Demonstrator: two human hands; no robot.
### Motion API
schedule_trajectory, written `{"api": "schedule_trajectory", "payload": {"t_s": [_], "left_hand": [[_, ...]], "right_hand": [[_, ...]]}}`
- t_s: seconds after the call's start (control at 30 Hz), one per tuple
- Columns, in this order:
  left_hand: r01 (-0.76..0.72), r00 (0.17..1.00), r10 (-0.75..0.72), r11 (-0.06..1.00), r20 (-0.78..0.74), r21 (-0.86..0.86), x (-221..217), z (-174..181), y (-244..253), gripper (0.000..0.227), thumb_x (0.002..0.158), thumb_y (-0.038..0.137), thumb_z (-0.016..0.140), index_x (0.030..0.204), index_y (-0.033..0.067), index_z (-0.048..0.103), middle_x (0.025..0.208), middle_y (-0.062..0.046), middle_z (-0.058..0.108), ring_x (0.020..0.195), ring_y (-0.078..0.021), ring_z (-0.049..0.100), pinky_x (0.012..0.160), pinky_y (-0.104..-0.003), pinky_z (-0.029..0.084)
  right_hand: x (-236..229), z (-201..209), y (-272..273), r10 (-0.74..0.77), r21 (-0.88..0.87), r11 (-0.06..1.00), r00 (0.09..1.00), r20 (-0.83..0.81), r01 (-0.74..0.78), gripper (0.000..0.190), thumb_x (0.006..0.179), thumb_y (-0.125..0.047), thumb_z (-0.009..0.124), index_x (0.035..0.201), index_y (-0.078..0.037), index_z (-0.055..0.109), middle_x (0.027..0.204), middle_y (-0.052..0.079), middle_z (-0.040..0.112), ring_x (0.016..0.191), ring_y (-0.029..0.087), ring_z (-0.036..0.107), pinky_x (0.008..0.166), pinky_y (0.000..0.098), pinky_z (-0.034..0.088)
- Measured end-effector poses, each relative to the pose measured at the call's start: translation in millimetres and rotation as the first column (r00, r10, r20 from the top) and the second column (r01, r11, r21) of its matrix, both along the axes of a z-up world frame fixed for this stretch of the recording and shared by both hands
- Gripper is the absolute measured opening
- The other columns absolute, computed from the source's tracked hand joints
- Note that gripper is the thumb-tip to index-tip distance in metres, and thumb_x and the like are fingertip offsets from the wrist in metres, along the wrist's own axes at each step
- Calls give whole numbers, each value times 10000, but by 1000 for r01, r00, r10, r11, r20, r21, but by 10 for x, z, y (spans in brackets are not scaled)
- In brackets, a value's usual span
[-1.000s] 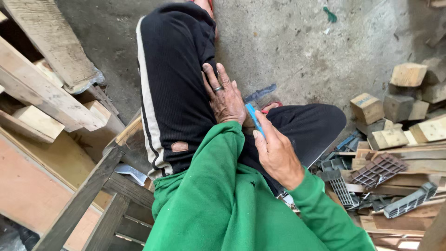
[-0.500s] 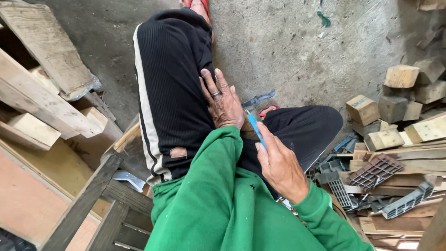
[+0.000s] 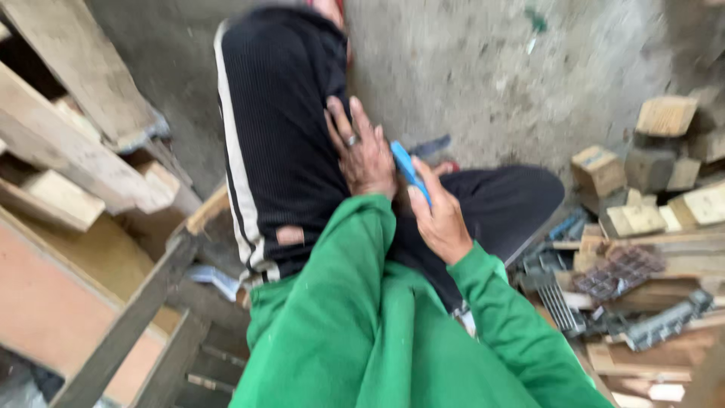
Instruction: The person uses a soldering iron to smooth the edges of a black plastic crate, then briefly switches to a utility knife to scrape a small area before returning to the soldering iron. The person works on the crate's rim and grid sections while seated.
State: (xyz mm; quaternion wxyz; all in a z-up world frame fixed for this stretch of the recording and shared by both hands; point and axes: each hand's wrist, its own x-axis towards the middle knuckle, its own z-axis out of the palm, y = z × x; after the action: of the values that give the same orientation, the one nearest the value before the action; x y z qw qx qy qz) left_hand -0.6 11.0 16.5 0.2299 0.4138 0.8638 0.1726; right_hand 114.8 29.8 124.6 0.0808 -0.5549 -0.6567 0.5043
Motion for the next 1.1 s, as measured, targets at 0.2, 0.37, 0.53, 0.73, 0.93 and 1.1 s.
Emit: {"api": "schedule_trajectory", "payload": {"t_s": [0.2, 0.37, 0.53, 0.73, 0.93, 1.1], "left_hand": [[18, 999, -17, 1000, -49, 23, -35, -111, 211, 687, 1021, 239, 621, 1603, 46, 311, 1691, -209, 127, 1547, -461, 202, 1274, -489, 295], [51, 995, -49, 999, -87, 16, -9, -133, 127, 713, 1033, 240, 628, 1609, 16, 271, 1685, -235, 101, 1541, -468, 196, 1285, -500, 269], [30, 998, -32, 999, -63, -26, -45, -123, 203, 701, 1025, 246, 634, 1607, 46, 297, 1690, -212, 122, 1543, -462, 197, 1270, -485, 298], [-7, 1000, 6, 999, -24, -52, -129, 1, 290, 682, 1019, 260, 634, 1598, 72, 327, 1691, -195, 147, 1557, -442, 196, 1209, -481, 330], [30, 996, -28, 999, -87, 17, -61, -162, 122, 641, 1049, 246, 609, 1606, 72, 342, 1701, -199, 115, 1565, -441, 166, 1268, -493, 331], [87, 995, -86, 996, -44, 28, -59, -136, 141, 532, 1059, 279, 619, 1548, 129, 472, 1698, -215, 107, 1568, -458, 100, 1272, -509, 257]], "right_hand": [[-37, 752, 24, 174, 60, 980, 967, 187, -188, 483, 972, -76, 597, 1438, 4, 501, 1219, 268, 684, 1066, 436, 673, 856, 454, 544], [186, 1006, -88, 107, -45, 994, 978, 179, -101, 486, 951, -78, 606, 1423, -8, 516, 1196, 264, 689, 1002, 407, 717, 818, 420, 577], [23, 945, 141, 178, -30, 984, 964, 198, -175, 462, 974, -82, 595, 1427, -24, 522, 1086, 266, 693, 941, 444, 701, 774, 451, 553], [117, 137, 291, 69, -84, 994, 996, 51, -64, 440, 1030, -133, 573, 1464, -87, 522, 872, 218, 662, 768, 413, 676, 661, 436, 544], [455, 313, -131, -132, -246, 955, 981, 140, 164, 437, 1026, -166, 579, 1453, -81, 541, 920, 212, 659, 746, 337, 652, 681, 404, 534], [439, 737, -96, 72, 73, 994, 992, 105, -80, 439, 1000, -116, 624, 1422, -35, 535, 1217, 229, 690, 1053, 350, 718, 866, 374, 567]]}}
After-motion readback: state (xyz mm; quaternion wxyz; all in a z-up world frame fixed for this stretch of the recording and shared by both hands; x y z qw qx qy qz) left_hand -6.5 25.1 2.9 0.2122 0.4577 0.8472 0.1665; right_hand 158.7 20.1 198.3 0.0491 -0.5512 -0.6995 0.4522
